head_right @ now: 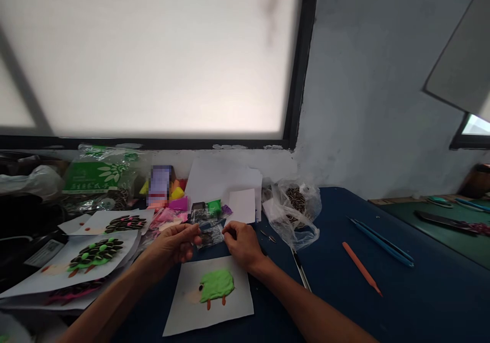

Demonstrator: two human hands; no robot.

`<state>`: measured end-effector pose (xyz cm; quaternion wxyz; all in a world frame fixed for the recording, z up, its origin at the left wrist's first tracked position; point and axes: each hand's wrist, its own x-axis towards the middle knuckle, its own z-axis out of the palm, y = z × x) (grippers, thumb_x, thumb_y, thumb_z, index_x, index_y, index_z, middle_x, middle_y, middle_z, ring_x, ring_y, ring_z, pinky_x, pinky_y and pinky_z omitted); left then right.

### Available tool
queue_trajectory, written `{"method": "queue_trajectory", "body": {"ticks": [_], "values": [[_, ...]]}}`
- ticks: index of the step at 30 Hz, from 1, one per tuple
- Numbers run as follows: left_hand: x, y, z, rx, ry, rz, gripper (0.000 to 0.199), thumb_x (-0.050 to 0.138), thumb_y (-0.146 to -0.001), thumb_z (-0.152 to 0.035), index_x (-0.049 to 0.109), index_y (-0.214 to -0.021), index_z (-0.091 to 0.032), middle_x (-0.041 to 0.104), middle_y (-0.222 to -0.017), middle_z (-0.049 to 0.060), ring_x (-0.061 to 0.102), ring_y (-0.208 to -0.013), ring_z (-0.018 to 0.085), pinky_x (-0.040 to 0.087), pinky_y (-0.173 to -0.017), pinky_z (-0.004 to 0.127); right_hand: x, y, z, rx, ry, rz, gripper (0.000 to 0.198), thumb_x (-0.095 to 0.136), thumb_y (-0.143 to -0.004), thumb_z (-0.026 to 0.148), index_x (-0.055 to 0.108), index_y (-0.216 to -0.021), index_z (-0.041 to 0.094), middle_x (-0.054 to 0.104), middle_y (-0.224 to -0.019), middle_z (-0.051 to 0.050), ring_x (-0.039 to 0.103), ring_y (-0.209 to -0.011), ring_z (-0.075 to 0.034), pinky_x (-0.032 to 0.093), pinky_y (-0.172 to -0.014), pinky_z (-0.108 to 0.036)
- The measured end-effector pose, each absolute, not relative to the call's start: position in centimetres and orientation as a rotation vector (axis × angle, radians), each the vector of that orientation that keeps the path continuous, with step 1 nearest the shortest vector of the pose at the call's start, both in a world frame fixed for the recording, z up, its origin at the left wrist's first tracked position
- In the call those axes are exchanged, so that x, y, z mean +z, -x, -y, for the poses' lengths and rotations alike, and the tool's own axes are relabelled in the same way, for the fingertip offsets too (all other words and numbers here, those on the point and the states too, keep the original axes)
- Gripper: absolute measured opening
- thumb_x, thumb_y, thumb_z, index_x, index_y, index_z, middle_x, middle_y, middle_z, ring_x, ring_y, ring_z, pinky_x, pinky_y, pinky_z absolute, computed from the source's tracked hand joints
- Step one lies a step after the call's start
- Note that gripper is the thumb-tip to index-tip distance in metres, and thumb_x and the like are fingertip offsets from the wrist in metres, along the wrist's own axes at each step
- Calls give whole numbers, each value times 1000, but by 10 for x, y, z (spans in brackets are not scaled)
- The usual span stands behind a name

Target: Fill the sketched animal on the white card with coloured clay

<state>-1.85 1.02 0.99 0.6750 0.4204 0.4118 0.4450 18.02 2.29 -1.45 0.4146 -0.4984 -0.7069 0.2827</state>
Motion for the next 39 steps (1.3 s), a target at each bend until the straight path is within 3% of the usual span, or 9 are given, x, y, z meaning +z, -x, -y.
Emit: {"method": "queue_trajectory", "body": {"ticks": [6, 11, 18, 23, 28, 39], "values": [[10, 19, -9, 979, -955, -915, 37, 91, -62, -30, 75, -91, -13, 74, -78, 3, 62, -47, 9, 47, -46, 19, -2, -177, -17, 794, 1066, 1730, 22, 53, -91, 37, 63, -82, 18, 63, -76, -2, 59, -71, -17, 45, -67, -28], [8, 18, -8, 965, -984, -866, 43, 93, -60, -29, 75, -96, -14, 78, -91, 9, 72, -69, 17, 57, -67, 27, 9, -173, -10, 954, 933, 1787, 35, 65, -86, 50, 65, -103, 19, 68, -90, -3, 63, -83, -19, 50, -76, -30], [15, 9, -3, 941, -1016, -819, 50, 93, -57, -40, 77, -96, -12, 78, -91, 11, 73, -83, 23, 58, -82, 35, 5, -169, -9, 1029, 909, 1792, 39, 66, -87, 52, 67, -101, 16, 68, -92, -6, 63, -81, -18, 51, -73, -31], [19, 6, 2, 912, -995, -691, 47, 86, -70, -40, 74, -104, -11, 75, -106, 16, 71, -101, 30, 55, -92, 41, 9, -167, -5, 1001, 929, 1781, 35, 71, -84, 46, 66, -102, 17, 68, -95, -6, 64, -86, -20, 52, -76, -31], [16, 4, 0, 911, -1012, -662, 50, 73, -80, -56, 75, -98, -10, 77, -96, 17, 72, -95, 30, 56, -91, 42, 12, -169, -5, 968, 978, 1751, 37, 73, -82, 45, 64, -107, 18, 67, -103, -7, 64, -93, -22, 52, -79, -33], [19, 7, -1, 841, -1009, -659, 49, 72, -81, -57, 75, -97, -11, 78, -92, 15, 73, -90, 28, 57, -87, 39, 18, -170, -6, 996, 992, 1762, 44, 72, -82, 49, 63, -112, 18, 66, -102, -7, 62, -88, -20, 51, -76, -32]]}}
